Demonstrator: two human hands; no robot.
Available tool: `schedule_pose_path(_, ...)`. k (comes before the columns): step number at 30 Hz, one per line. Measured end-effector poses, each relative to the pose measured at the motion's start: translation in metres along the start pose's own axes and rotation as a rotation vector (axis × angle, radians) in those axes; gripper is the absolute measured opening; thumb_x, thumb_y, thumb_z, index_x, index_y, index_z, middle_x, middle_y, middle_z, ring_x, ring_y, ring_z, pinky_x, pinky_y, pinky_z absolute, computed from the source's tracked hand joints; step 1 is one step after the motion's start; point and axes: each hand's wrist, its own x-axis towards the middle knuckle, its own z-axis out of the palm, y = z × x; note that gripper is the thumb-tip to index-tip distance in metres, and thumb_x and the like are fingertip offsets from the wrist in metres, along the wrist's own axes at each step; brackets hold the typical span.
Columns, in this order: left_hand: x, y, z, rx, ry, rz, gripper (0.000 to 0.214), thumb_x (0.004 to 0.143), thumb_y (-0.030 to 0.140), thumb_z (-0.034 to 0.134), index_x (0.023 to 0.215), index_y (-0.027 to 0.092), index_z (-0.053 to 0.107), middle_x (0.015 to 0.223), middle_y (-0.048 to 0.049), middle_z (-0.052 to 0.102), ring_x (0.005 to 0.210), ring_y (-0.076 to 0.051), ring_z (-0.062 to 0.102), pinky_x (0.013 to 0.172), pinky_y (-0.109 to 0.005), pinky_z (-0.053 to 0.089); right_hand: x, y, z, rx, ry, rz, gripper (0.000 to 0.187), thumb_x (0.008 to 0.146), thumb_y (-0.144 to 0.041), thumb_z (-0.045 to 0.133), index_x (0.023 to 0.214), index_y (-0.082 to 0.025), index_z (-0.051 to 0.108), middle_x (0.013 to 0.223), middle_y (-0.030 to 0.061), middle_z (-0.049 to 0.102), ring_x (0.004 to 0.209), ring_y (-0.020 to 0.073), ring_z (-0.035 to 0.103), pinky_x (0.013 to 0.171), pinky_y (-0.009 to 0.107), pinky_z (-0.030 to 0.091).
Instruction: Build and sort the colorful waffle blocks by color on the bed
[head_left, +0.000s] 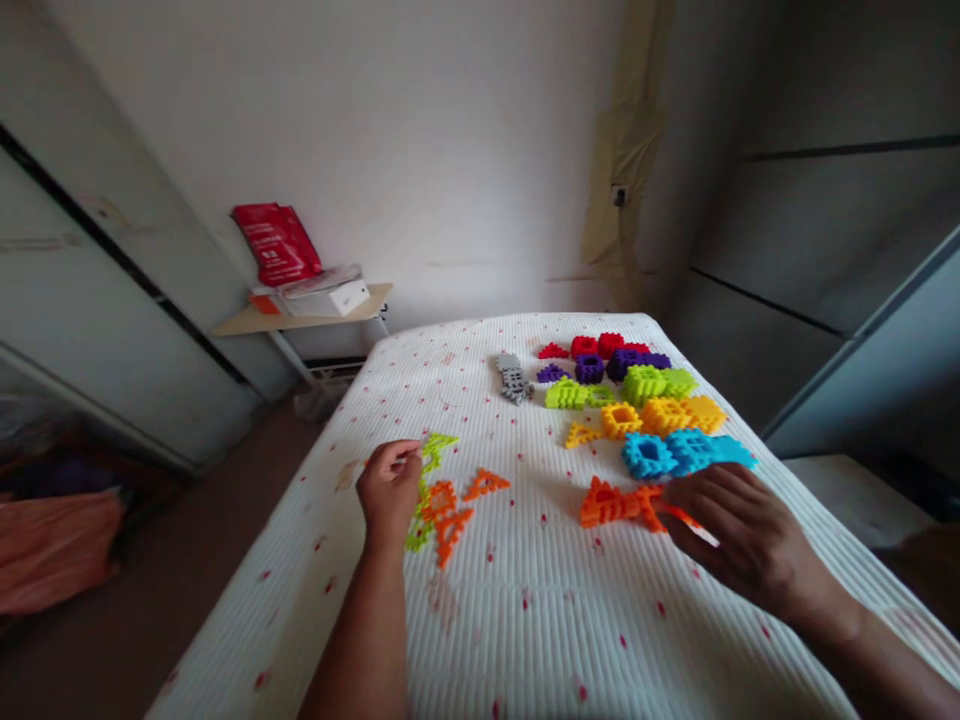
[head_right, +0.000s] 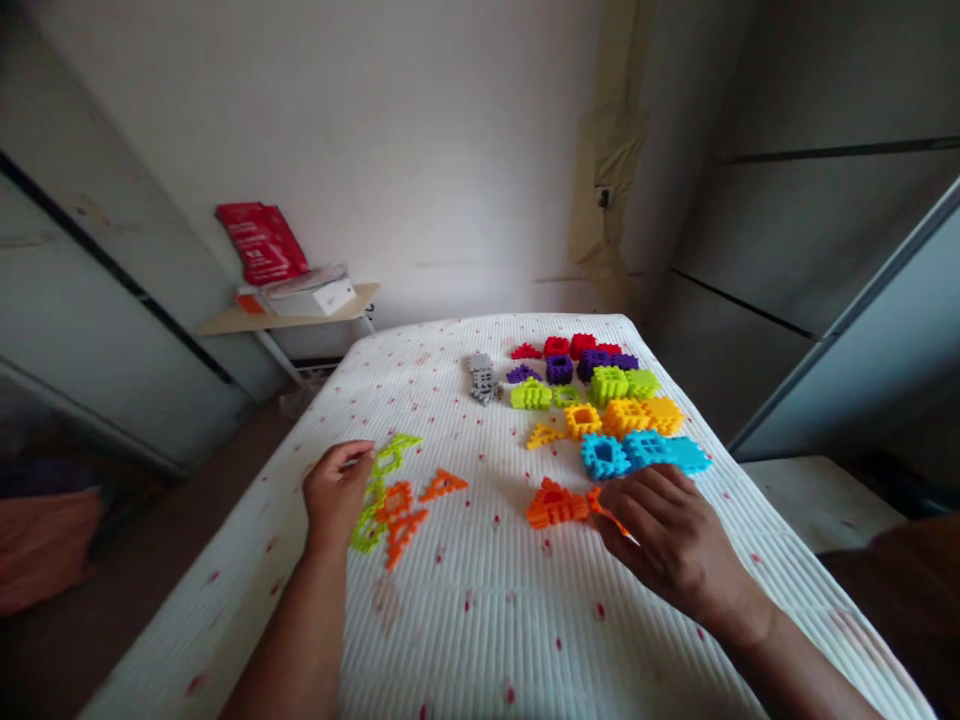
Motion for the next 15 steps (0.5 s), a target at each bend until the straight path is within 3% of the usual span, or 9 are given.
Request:
schedule_pose_path(5, 0.001, -0.006, -0.001, 0.153, -0.323, 0.009, 0.020, 0.072, 0.023, 0.052, 0.080, 0.018, 0.070, 0.085, -0.0049, 0.071, 0.082, -0.019, 0.064, 0.079, -0.032, 0.049, 0.015, -0.043, 0.037, 0.133, 0.103, -0.091, 0.013, 0.082, -0.008, 0.056, 0.093, -0.015, 0.058, 0.080, 0.0057, 0.065, 0.074, 0.0165, 0.057, 0.069, 0.031, 0.042)
schedule_pose_path(8, -0.011, 0.008, 0.008, 0.206, -0.483, 0.092, 0.016, 0.070, 0.023, 0.058, 0.079, 0.021, 0.071, 0.085, -0.0033, 0.071, 0.086, -0.018, 0.063, 0.081, -0.030, 0.047, 0.019, -0.070, 0.062, 0.218, 0.033, -0.163, 0.011, 0.085, -0.008, 0.051, 0.090, -0.015, 0.057, 0.077, 0.0056, 0.064, 0.069, 0.0150, 0.055, 0.062, 0.029, 0.040)
schedule_pose_path(10, -0.020, 0.020, 0.013, 0.362, -0.602, 0.181, 0.014, 0.070, 0.025, 0.062, 0.080, 0.022, 0.071, 0.085, -0.0040, 0.070, 0.089, -0.020, 0.062, 0.082, -0.032, 0.045, 0.019, -0.081, 0.074, 0.223, -0.039, -0.203, 0.011, 0.085, -0.008, 0.048, 0.082, -0.016, 0.056, 0.070, 0.0037, 0.060, 0.063, 0.0139, 0.051, 0.057, 0.029, 0.035)
schedule_pose_path(12, -0.027, 0.031, 0.018, 0.548, -0.654, 0.239, 0.017, 0.070, 0.027, 0.063, 0.084, 0.023, 0.071, 0.087, -0.0050, 0.069, 0.091, -0.023, 0.060, 0.082, -0.035, 0.042, 0.017, -0.086, 0.081, 0.204, -0.098, -0.219, 0.015, 0.085, -0.008, 0.047, 0.074, -0.017, 0.053, 0.065, 0.0018, 0.056, 0.058, 0.0135, 0.046, 0.054, 0.029, 0.031)
schedule_pose_path(15, -0.033, 0.038, 0.021, 0.679, -0.631, 0.234, 0.016, 0.074, 0.028, 0.060, 0.084, 0.023, 0.071, 0.089, -0.0060, 0.068, 0.092, -0.024, 0.059, 0.080, -0.037, 0.040, 0.014, -0.087, 0.085, 0.181, -0.149, -0.213, 0.018, 0.086, -0.010, 0.046, 0.071, -0.018, 0.051, 0.063, 0.0010, 0.053, 0.057, 0.0134, 0.043, 0.053, 0.030, 0.027)
